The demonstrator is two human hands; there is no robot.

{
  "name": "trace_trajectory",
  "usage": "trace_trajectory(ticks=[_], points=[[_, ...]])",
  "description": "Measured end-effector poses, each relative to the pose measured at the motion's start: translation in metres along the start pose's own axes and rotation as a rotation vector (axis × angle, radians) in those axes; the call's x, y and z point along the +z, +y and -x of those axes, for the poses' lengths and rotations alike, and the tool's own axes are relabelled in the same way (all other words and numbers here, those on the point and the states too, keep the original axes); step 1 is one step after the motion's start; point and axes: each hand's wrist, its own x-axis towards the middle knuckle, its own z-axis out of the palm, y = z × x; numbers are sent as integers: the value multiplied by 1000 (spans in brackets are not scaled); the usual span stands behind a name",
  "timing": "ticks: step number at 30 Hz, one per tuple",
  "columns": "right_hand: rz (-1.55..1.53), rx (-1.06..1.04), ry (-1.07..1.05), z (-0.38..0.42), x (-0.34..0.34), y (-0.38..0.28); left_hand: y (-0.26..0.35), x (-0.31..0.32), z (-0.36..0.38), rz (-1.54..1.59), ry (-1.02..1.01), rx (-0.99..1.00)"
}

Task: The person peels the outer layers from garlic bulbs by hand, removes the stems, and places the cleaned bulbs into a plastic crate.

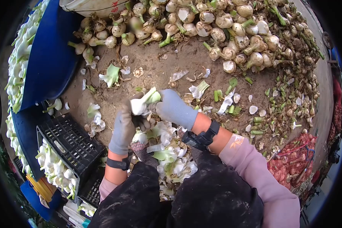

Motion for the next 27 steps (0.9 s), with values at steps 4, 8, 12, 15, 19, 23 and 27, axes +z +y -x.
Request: trace_trajectory(ticks=[4, 8, 12, 15, 19, 23, 27], points=[[-128, 8, -6, 4, 8, 21, 8, 8, -25, -737, 624, 451], [23, -81, 18, 0, 3, 25, 31, 35, -8, -1197, 298, 676], [269, -63, -75, 14, 1, -6, 29, 33, -5, -287, 220, 0], [713, -243, 147, 8, -7, 13, 21, 22, 2, 47, 341, 81], [983, -264, -122, 15, -5, 26, 49, 3, 8, 293, 151, 358], [1140, -234, -554, 28, 18, 17, 158, -56, 32, 662, -229, 806], [1070, -224, -447, 0, 2, -28, 213, -84, 55, 957, -358, 798]])
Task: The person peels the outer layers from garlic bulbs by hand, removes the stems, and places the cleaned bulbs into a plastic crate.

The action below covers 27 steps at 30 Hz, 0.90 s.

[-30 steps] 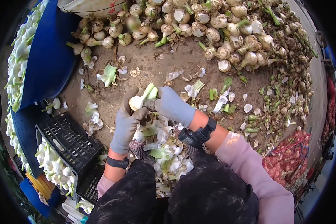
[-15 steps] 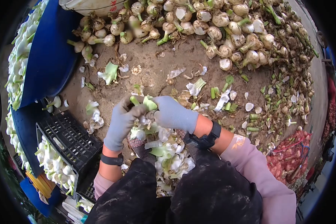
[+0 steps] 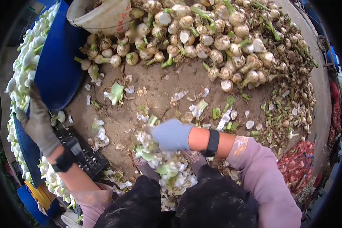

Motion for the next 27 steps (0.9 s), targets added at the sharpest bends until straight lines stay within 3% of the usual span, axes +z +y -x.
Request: trace_trajectory(ticks=[1, 2, 3, 4, 7, 9, 10, 12, 14, 15, 16, 17, 20, 22, 24, 25, 27], points=[[24, -6, 178, -14, -21, 11, -4, -7, -1, -170, 29, -78], [190, 124, 278, -30, -45, 24, -22, -29, 7, -557, 170, 85], [366, 145, 474, -50, -63, 44, -78, -26, 16, -1048, 333, 170], [544, 162, 668, -70, -74, 66, -98, -39, 23, -1060, 296, 19], [723, 229, 760, -109, -84, 111, -144, -78, 48, -986, 585, -267], [866, 354, 495, -110, -87, 117, -154, -98, 67, -1044, 596, -338], [870, 349, 490, -105, -86, 117, -157, -106, 76, -1105, 605, -376], [601, 406, 580, -92, -86, 114, -167, -116, 88, -1274, 560, -292], [-263, 312, 697, -64, -70, 74, -179, -115, 94, -1435, 518, -214], [-766, 235, 680, -52, -53, 57, -184, -112, 95, -1656, 347, -165], [-1061, 66, 579, -46, -30, 50, -187, -110, 95, -1871, 162, -108], [-1365, 155, 529, -37, -16, 32, -190, -123, 102, -1509, 338, -259], [-1213, 276, 413, -17, -13, 10, -185, -125, 110, -1564, 300, -279], [-1154, 284, 447, -14, -3, 7, -188, -118, 116, -1636, 232, -221], [-1079, 273, 481, -12, -3, 2, -190, -99, 115, -1580, 295, -234], [-1137, 324, 444, -9, -7, -4, -187, -92, 114, -1421, 422, -421], [-1183, 335, 425, -7, -4, -8, -186, -95, 119, -1288, 480, -419]])
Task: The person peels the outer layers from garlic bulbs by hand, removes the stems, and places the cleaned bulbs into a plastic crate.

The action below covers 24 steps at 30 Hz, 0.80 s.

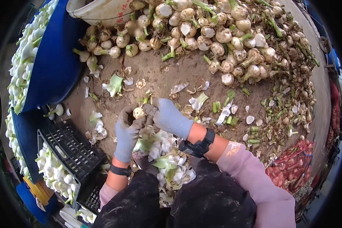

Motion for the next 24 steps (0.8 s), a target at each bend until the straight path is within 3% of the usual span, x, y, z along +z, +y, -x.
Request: trace_trajectory(ticks=[1, 7, 9, 11, 12, 16, 18, 21, 22, 24], points=[[-3, 8, -6, 3, 1, 3, -3, -1, 1, 128, -5, -40], [-115, -3, -96, 7, -7, 12, -9, -2, 5, 168, -16, -25], [9, -63, -74, 4, -12, 19, -13, -2, 7, 180, -12, 4], [362, -120, 29, 5, -14, 16, -23, -6, 5, -223, -14, 235], [342, -95, 85, 4, -11, 18, -18, -6, 5, -399, -35, 295], [459, -155, 169, 0, -7, 34, -17, -1, 11, -407, -54, 212], [652, -264, 224, 1, -5, 34, -9, 5, 16, 343, -101, -239], [744, -370, 241, 0, -10, 34, -24, 2, 8, 529, -177, -200], [745, -371, 238, 2, -10, 33, -23, 5, 8, 400, -120, -169], [35, -245, 110, 7, -11, 28, -19, 9, 9, 377, -154, -92]])
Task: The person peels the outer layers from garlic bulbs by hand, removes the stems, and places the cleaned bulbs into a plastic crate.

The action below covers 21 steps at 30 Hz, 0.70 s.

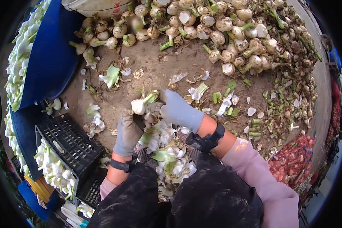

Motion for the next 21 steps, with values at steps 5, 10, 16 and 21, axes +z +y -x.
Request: trace_trajectory(ticks=[5, 10, 16, 21], points=[[340, 129, -218, -10, -8, 2, 4, -5, 3, -490, -24, -63], [285, -68, -58, 7, 16, 19, 23, -9, -10, -415, 156, 61], [687, -249, -178, 3, -2, 6, 34, -13, -6, -675, -77, 14], [1090, -159, -41, -8, -14, 2, 32, -5, -4, 60, 89, -24]])
